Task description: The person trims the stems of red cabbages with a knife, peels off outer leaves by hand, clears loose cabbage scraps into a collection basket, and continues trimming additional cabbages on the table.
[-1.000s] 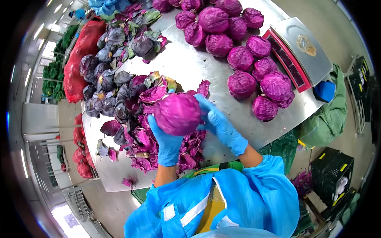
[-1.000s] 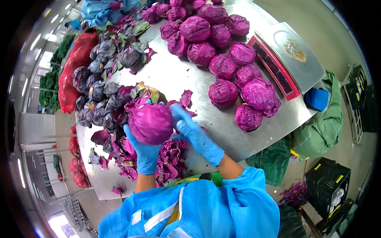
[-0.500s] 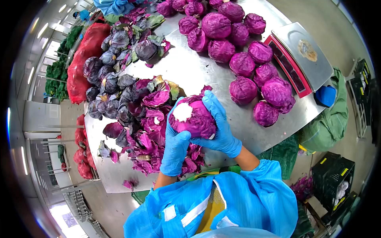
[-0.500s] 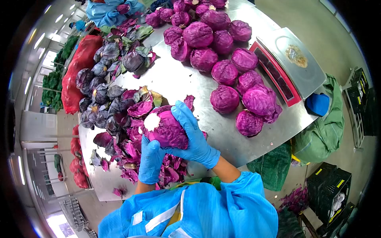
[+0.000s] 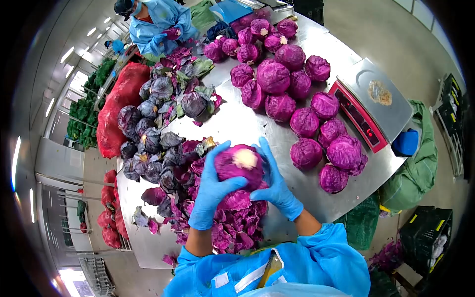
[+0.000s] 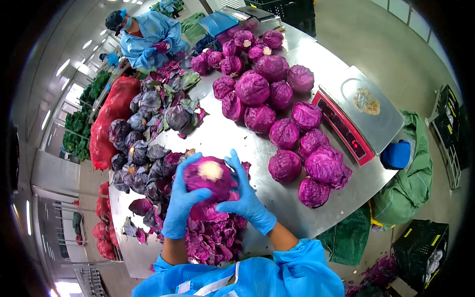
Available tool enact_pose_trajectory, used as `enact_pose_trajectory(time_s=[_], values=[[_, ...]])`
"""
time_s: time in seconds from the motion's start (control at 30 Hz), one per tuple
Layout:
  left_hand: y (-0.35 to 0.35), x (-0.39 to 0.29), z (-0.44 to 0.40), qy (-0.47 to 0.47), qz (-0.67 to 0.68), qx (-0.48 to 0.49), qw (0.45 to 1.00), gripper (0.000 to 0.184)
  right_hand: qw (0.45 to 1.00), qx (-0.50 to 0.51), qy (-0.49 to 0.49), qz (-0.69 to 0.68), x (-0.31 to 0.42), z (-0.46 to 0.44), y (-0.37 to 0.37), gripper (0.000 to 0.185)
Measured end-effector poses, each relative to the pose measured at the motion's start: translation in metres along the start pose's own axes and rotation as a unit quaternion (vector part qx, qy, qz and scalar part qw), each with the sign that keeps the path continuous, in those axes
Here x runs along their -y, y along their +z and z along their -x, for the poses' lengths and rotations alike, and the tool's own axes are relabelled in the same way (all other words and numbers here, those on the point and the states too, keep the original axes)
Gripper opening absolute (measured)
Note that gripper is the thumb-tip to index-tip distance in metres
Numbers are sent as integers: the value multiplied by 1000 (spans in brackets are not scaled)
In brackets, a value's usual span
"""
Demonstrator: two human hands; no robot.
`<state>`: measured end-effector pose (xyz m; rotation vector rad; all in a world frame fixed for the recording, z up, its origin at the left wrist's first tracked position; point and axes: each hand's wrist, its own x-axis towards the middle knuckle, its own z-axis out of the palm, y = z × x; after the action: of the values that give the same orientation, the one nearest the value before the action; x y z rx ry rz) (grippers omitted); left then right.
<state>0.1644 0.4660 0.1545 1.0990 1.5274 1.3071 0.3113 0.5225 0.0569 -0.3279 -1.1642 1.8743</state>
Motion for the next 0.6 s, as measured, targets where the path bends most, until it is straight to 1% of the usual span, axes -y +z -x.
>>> enact_pose_trajectory(time_s=[0.03,0.07,0.1,0.13,0.17,0.2,0.23,0.27,0.3,0.33,0.4,0.47,0.5,0.53,0.57,0.6], values=[[2,0,-7,-7,-43,44,998,92,999,-8,-19,34,-4,-7,-3,119],[0,1,-15,21,-83,89,992,92,997,-16,-39,68,-8,-14,-6,116],[-9,-7,-29,-55,-31,156,986,85,998,-20,12,-58,-3,-15,-12,109],[-26,-16,-49,-131,23,222,966,79,989,-35,41,-136,-1,-14,-17,107],[-49,-1,-82,-155,-1,207,966,72,983,-63,58,-162,-9,-10,-22,107],[-50,12,-114,-144,-76,56,985,64,975,-91,75,-187,-18,-6,-25,108],[-64,36,-154,-40,-166,-13,985,59,975,-85,82,-191,-23,-4,-26,109],[-76,55,-193,-1,-164,-52,985,56,974,-79,88,-194,-30,-3,-27,110],[-85,73,-231,-24,-120,-79,989,60,975,-88,79,-190,-40,0,-29,111],[-80,77,-262,-54,-89,-107,989,72,978,-60,97,-176,-51,4,-36,111],[-83,105,-318,-91,-99,-91,987,83,980,-48,118,-155,-61,7,-41,109],[-80,140,-365,-92,-54,-93,990,86,974,-36,159,-154,-69,8,-48,108],[-75,148,-378,-89,-58,-89,990,91,975,-44,159,-152,-74,7,-50,107],[-63,158,-387,-62,-27,-94,993,84,963,-56,199,-171,-75,7,-51,106],[-61,179,-402,-68,83,-55,993,85,957,-73,221,-171,-72,3,-51,106],[-59,199,-413,-73,192,-15,979,86,951,-89,243,-170,-70,-1,-51,107]])
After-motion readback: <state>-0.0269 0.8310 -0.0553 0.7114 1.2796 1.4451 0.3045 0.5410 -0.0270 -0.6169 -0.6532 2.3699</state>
